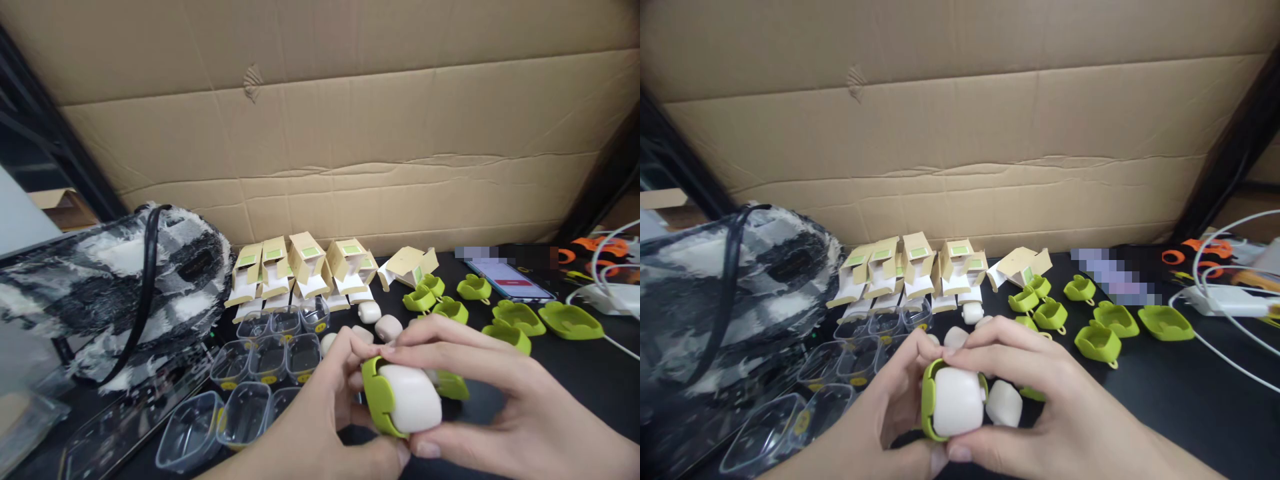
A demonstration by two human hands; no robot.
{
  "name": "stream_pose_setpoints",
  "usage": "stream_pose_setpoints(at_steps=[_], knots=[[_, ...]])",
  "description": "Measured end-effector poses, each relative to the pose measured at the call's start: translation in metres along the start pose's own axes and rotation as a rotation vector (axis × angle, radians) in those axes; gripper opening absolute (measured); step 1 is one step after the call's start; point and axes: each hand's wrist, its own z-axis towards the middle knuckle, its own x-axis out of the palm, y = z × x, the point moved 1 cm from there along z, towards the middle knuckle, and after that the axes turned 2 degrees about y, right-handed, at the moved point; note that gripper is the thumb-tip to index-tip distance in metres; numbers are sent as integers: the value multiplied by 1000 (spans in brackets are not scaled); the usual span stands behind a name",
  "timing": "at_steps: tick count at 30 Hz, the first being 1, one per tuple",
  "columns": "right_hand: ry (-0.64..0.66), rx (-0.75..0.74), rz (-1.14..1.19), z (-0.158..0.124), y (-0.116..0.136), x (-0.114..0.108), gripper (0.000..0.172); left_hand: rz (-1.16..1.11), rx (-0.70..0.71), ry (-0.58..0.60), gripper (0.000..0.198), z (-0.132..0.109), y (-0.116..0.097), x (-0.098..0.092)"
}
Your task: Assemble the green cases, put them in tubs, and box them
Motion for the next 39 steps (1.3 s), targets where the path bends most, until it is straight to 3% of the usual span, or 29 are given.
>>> stream_pose_setpoints(at_steps=[6, 10, 14, 18, 23, 27, 31, 33, 36, 37, 39], knots=[[22, 130, 155, -4, 2, 4, 31, 142, -20, 4, 37, 1, 6, -5], [21, 238, 357, -4, 2, 10, 22, -85, -46, 59, 43, 2, 27, -8], [-27, 281, 509, -6, -8, 8, 30, -245, 115, 76, 30, 4, 42, -8], [-84, 256, 457, -8, -17, -4, 30, -236, 215, 71, 44, 7, 43, -6], [-248, 51, 133, -11, -7, -6, 34, -274, 54, 19, 52, 6, 35, -5], [-314, -131, -71, -15, 0, 4, 35, -15, -30, -29, 39, 0, 21, -2], [-294, -62, 7, -19, -12, 25, 43, 71, 70, -96, 31, -1, 22, 1], [-365, 5, 65, -21, -21, 37, 45, 257, 210, -191, 40, -2, 28, 2], [-440, 77, 104, -23, -30, 50, 46, 807, 666, -306, 53, -7, 38, 10], [-444, 101, 113, -23, -31, 51, 44, 999, 809, -315, 48, -10, 40, 14], [-456, 148, 151, -21, -31, 50, 41, 1331, 846, -323, 27, -12, 43, 22]])
